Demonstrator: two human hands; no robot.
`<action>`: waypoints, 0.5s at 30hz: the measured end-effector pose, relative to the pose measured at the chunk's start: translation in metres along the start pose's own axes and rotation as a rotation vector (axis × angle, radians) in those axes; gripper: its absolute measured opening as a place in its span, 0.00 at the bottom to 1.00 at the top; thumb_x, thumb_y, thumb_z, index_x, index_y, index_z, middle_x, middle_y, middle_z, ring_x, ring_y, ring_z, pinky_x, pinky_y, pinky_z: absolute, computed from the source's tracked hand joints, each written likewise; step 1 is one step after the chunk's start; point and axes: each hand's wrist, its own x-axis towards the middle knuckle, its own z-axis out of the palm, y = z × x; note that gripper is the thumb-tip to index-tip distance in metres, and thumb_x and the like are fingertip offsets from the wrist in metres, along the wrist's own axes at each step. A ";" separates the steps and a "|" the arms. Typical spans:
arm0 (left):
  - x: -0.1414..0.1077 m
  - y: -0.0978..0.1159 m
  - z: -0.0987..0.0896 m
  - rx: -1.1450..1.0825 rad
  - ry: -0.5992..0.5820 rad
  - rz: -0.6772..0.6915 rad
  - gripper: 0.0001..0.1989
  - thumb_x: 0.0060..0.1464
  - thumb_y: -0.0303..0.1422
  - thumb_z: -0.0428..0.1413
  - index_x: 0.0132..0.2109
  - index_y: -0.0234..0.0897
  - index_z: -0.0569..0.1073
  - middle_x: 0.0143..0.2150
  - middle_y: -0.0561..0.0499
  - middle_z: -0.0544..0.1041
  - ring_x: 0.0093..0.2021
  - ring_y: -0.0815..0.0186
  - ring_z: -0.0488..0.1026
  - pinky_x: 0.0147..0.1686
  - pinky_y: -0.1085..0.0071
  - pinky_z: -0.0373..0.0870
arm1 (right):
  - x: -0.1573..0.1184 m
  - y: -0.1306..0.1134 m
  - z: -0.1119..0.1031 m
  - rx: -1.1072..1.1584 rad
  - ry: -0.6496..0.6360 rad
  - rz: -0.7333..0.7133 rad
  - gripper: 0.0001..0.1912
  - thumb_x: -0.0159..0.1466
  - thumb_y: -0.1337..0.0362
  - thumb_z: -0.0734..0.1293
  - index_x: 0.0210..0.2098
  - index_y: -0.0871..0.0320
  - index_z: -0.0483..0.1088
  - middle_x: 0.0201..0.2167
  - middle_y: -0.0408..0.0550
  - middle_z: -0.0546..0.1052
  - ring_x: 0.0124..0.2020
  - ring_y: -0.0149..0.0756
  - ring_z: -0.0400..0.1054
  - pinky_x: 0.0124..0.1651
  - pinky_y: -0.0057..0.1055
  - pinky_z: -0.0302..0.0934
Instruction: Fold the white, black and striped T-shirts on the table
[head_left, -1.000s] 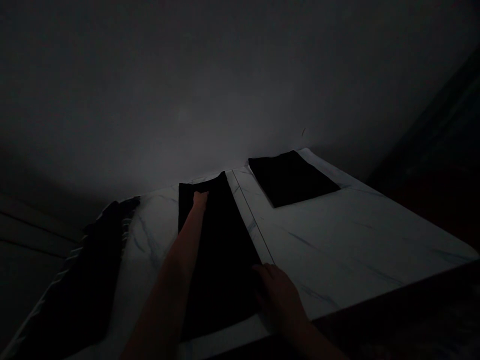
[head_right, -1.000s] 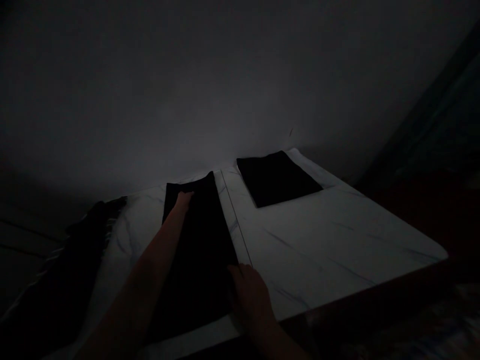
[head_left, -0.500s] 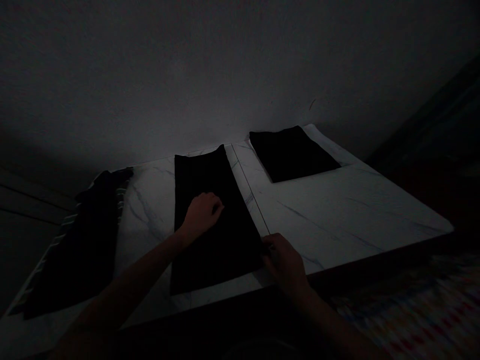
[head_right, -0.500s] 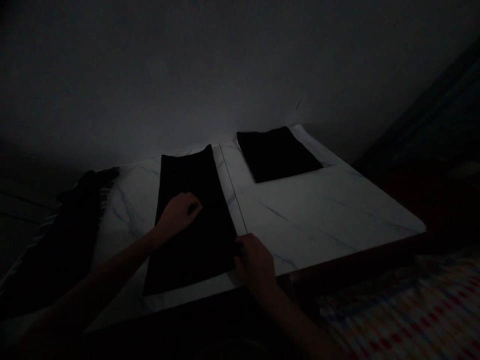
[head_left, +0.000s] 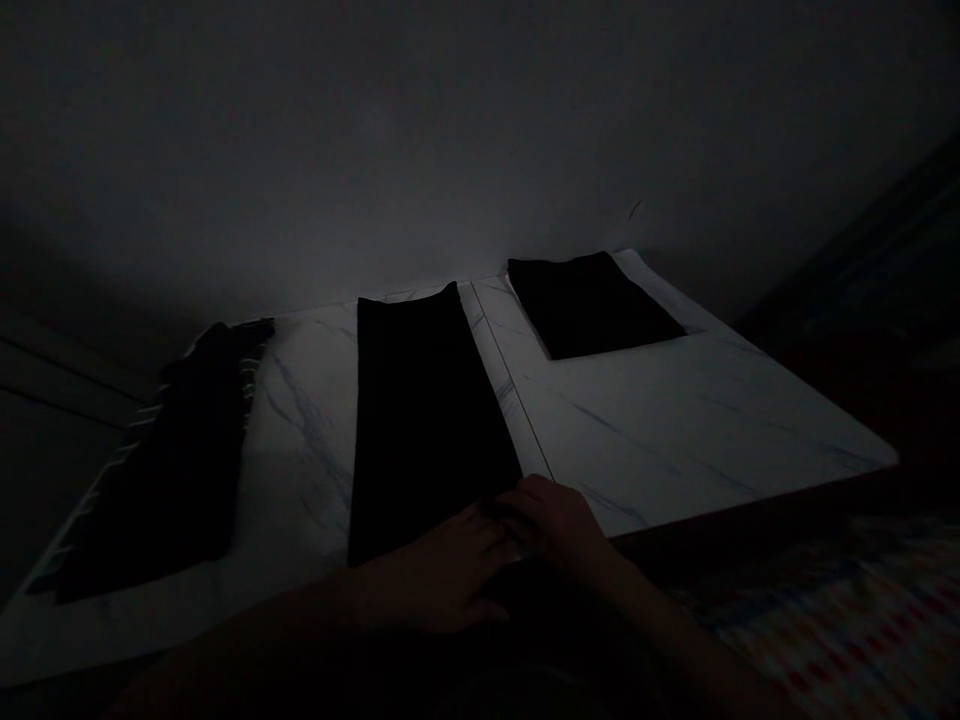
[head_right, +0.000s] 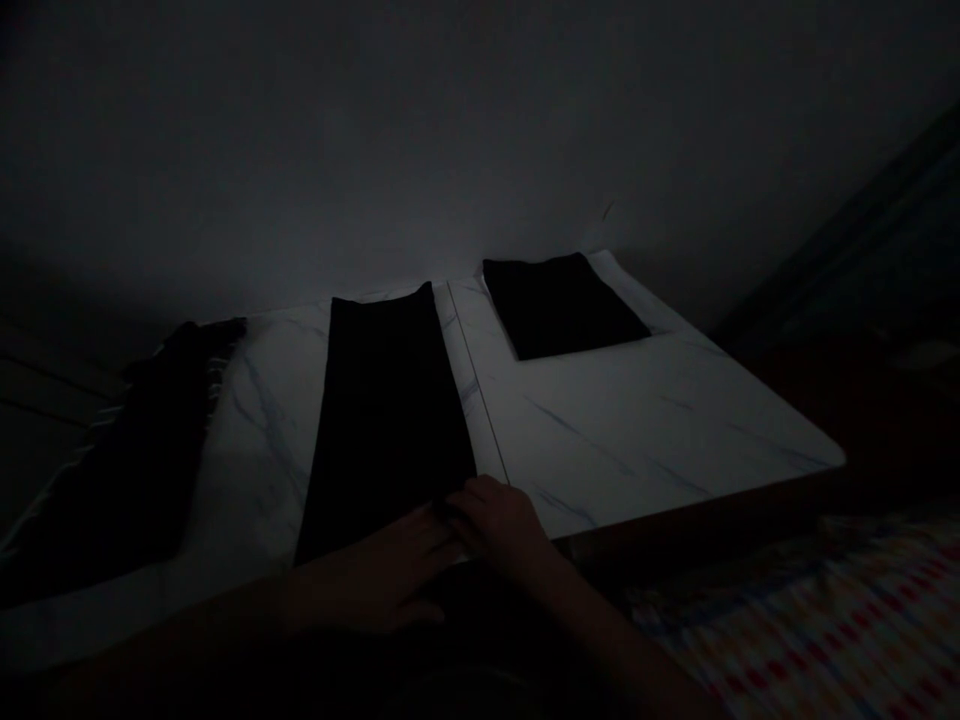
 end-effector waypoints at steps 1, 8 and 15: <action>-0.005 0.004 -0.004 -0.029 -0.022 0.009 0.36 0.62 0.45 0.54 0.71 0.40 0.52 0.70 0.41 0.58 0.71 0.54 0.51 0.70 0.55 0.47 | 0.000 0.000 0.001 -0.024 -0.018 -0.006 0.10 0.63 0.68 0.67 0.43 0.55 0.76 0.33 0.47 0.77 0.35 0.34 0.71 0.34 0.26 0.63; -0.017 -0.001 -0.051 -0.268 -0.129 -0.067 0.18 0.64 0.40 0.52 0.58 0.45 0.72 0.57 0.50 0.76 0.57 0.61 0.72 0.55 0.69 0.67 | -0.002 -0.003 -0.005 -0.067 -0.087 -0.060 0.13 0.66 0.61 0.67 0.48 0.55 0.77 0.29 0.47 0.76 0.32 0.35 0.70 0.31 0.29 0.60; 0.030 -0.081 -0.090 0.102 0.325 -0.850 0.15 0.63 0.42 0.52 0.41 0.39 0.79 0.41 0.47 0.81 0.43 0.58 0.77 0.43 0.68 0.69 | 0.024 0.006 -0.018 -0.028 -0.067 -0.055 0.16 0.68 0.67 0.62 0.54 0.56 0.73 0.47 0.54 0.77 0.47 0.40 0.71 0.47 0.37 0.66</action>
